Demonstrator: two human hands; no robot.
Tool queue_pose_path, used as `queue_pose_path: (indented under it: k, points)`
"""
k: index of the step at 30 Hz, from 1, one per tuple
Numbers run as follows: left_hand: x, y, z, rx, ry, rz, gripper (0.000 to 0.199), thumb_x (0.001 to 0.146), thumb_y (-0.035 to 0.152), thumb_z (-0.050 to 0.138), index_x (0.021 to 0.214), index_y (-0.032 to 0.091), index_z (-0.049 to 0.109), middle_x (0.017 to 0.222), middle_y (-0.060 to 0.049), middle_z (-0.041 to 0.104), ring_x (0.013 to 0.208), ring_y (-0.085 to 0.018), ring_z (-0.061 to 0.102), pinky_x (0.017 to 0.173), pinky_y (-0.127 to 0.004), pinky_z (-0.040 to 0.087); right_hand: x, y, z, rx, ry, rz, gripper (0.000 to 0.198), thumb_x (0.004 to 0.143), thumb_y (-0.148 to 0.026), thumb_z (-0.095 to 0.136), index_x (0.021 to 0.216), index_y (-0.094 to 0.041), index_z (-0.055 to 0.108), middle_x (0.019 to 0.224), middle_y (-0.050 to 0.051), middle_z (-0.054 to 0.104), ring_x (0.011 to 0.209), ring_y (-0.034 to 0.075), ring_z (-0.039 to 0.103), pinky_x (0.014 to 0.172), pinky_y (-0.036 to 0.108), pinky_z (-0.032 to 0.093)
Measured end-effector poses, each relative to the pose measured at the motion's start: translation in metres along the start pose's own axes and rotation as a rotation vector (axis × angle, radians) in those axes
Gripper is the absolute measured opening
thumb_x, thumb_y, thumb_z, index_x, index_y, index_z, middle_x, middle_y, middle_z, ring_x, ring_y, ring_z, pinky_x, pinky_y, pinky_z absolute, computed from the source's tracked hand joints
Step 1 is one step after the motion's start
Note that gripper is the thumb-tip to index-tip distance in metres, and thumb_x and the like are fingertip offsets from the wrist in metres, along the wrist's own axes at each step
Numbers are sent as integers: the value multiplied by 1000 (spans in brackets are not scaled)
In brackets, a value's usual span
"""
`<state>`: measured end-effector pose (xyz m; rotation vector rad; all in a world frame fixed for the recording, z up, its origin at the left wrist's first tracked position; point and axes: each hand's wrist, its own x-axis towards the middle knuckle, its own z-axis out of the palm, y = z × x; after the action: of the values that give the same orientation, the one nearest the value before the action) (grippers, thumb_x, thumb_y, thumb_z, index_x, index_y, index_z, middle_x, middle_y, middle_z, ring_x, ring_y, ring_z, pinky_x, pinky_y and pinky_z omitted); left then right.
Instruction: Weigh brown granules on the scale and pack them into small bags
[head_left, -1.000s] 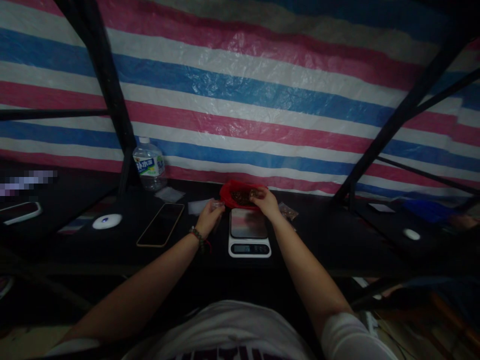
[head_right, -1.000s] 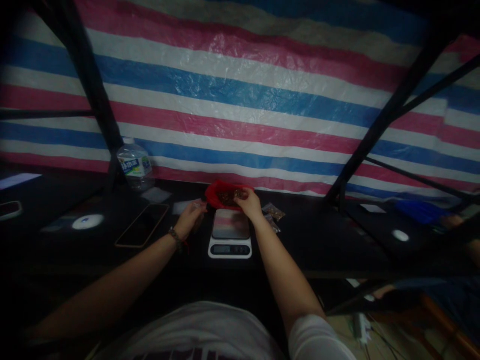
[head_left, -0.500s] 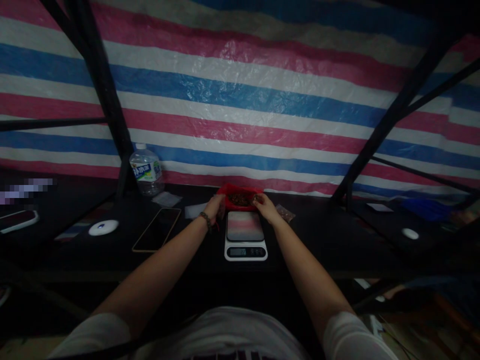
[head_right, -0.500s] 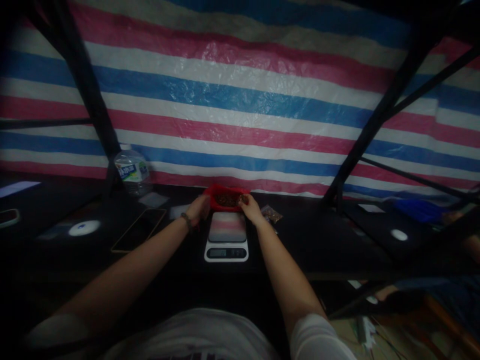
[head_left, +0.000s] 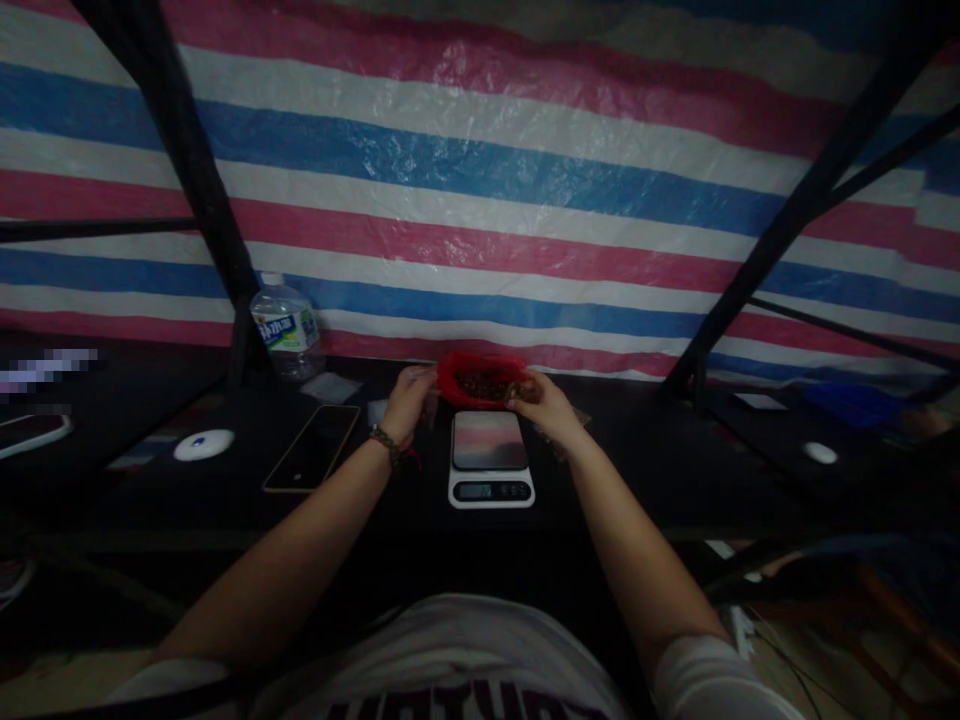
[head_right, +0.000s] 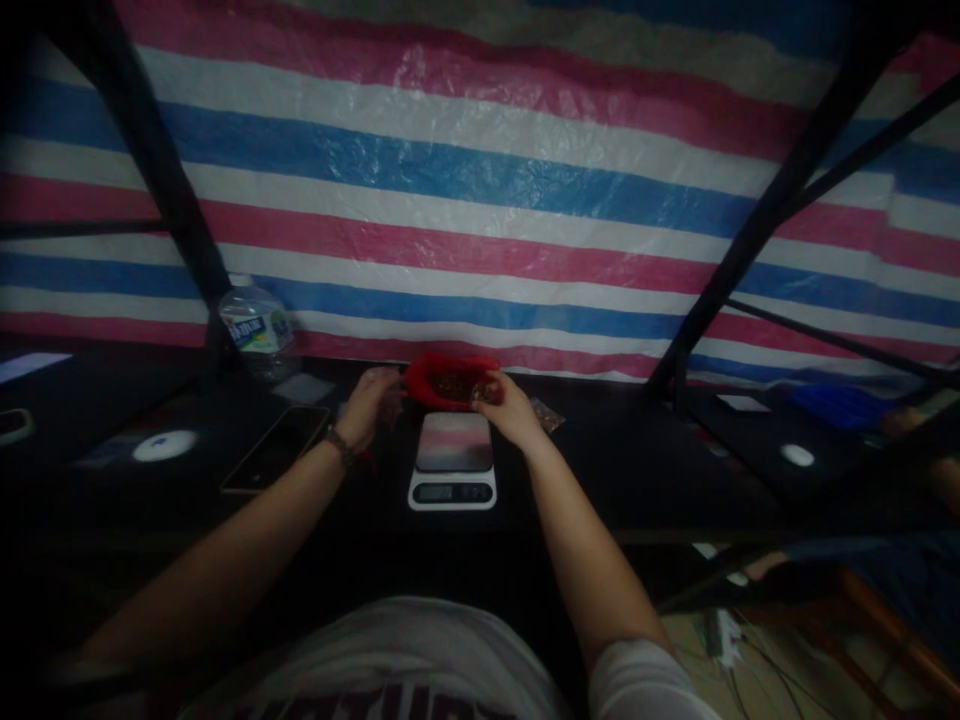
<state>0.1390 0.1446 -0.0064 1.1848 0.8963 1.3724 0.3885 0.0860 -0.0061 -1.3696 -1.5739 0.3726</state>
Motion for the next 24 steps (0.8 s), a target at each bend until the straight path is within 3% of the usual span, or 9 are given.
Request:
queue_pose_path:
  k: [3, 8, 19, 24]
  points:
    - [-18, 0, -3, 17, -46, -21, 37, 70, 41, 65, 97, 19, 52, 80, -1, 64, 62, -12, 60, 48, -19, 40, -11, -9, 0, -63, -38, -32, 76, 68, -29, 71, 137, -24, 40, 99, 4, 65, 87, 18, 62, 85, 35, 48]
    - [-37, -6, -10, 209, -120, -3, 37, 71, 41, 64, 98, 18, 54, 80, -3, 65, 62, -13, 59, 49, -20, 39, -23, -16, 3, -181, -107, -106, 48, 73, -27, 66, 120, -22, 57, 110, 6, 64, 96, 20, 61, 89, 36, 46]
    - [-31, -17, -13, 364, -147, 77, 34, 74, 41, 61, 98, 18, 56, 80, -3, 65, 67, -15, 60, 60, -25, 45, -35, -25, 19, -193, -216, -83, 34, 73, -26, 68, 106, -22, 62, 98, 4, 68, 86, 18, 64, 80, 31, 49]
    - [-27, -24, -17, 397, -157, 81, 34, 75, 42, 60, 99, 18, 56, 76, -2, 64, 63, -15, 58, 56, -25, 42, -37, -18, 31, -191, -282, -82, 33, 72, -25, 70, 103, -21, 59, 97, 5, 68, 86, 18, 64, 77, 30, 49]
